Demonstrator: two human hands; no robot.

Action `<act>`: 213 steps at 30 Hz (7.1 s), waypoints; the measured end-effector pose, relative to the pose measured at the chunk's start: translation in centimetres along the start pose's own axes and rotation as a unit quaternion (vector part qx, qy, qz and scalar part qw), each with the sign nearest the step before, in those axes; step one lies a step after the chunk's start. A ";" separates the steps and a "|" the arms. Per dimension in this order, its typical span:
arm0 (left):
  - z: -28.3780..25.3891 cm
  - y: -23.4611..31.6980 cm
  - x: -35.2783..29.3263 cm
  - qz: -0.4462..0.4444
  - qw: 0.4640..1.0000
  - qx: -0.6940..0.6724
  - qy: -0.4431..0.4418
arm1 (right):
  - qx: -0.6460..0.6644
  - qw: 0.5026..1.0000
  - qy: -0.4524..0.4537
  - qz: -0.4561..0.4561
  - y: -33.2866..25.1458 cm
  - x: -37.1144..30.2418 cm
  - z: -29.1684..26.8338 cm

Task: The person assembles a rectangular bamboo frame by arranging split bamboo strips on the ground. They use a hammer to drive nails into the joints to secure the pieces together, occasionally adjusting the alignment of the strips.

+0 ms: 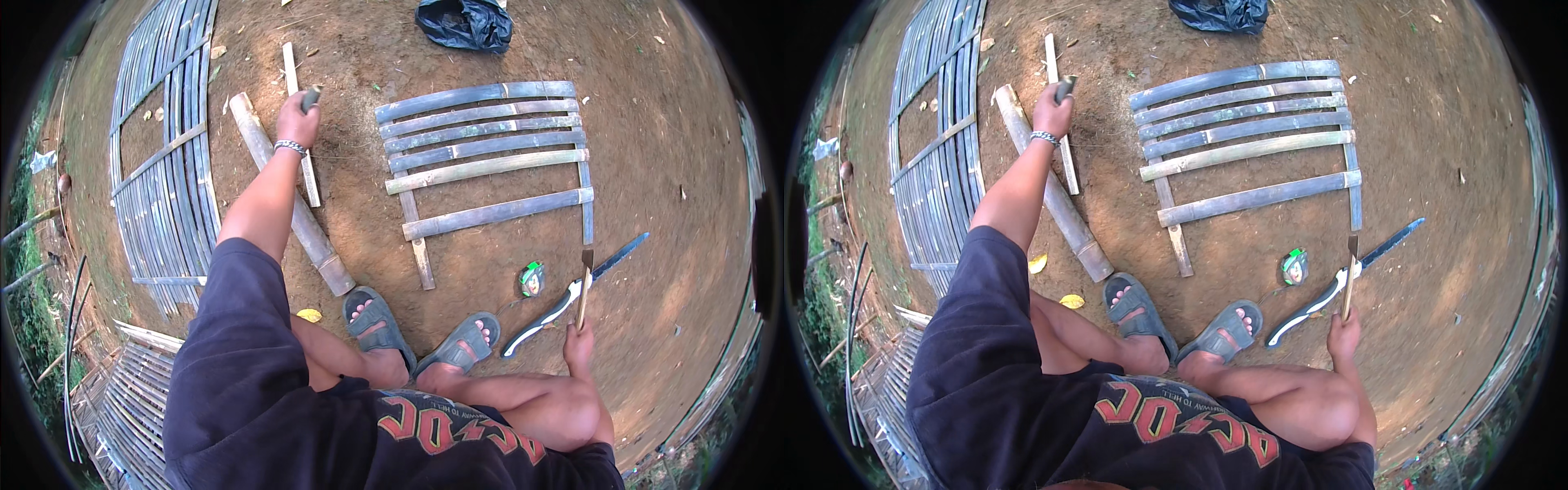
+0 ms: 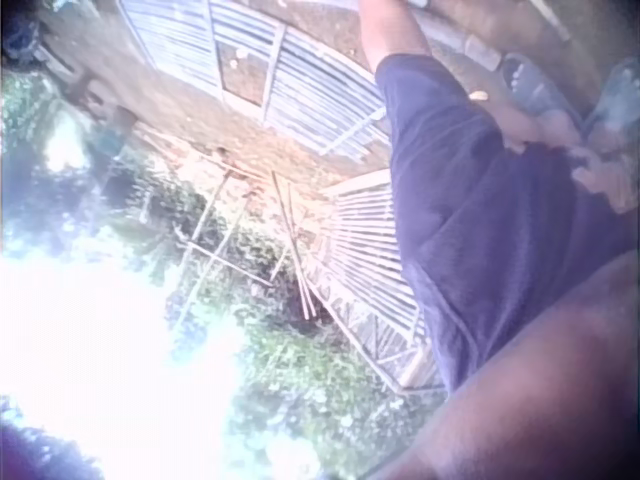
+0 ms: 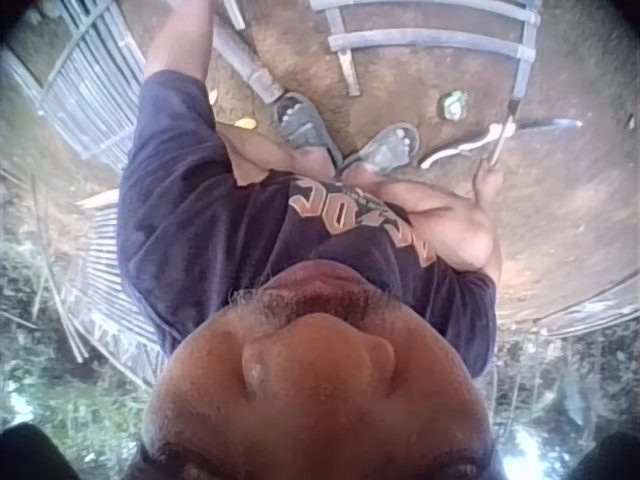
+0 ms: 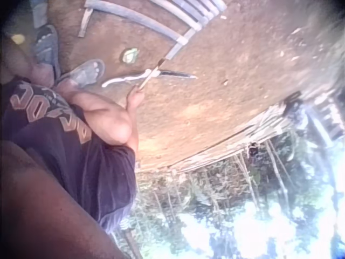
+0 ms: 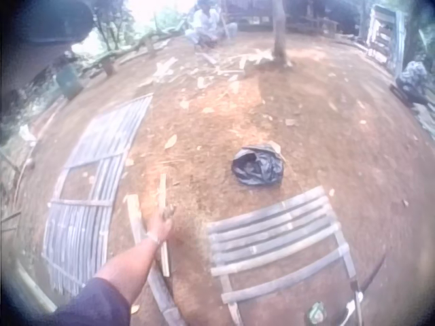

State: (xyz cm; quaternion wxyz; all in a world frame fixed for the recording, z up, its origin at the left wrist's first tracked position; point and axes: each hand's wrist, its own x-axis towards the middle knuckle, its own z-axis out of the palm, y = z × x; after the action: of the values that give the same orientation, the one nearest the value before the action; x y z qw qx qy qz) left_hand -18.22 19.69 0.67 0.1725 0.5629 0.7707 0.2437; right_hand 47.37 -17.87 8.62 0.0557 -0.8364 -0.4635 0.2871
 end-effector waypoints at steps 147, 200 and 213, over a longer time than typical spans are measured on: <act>-72.4 7.9 92.9 -0.338 0.925 0.061 -0.162 | -0.241 0.927 -0.274 -0.082 -140.6 56.6 -37.1; -15.1 -21.3 179.1 -0.397 0.874 0.027 -0.278 | 0.289 0.737 -0.335 0.511 -193.1 81.5 -3.5; -30.2 -9.4 173.9 -0.319 0.927 0.115 -0.161 | 0.238 0.738 -0.294 0.559 -182.2 71.4 -7.7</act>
State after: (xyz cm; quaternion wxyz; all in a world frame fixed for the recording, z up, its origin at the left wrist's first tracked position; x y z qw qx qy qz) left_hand -95.17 177.42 21.60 0.2970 0.3348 0.8942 -0.0090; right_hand -55.00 143.88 49.90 -0.0565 -0.7789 0.1768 0.5990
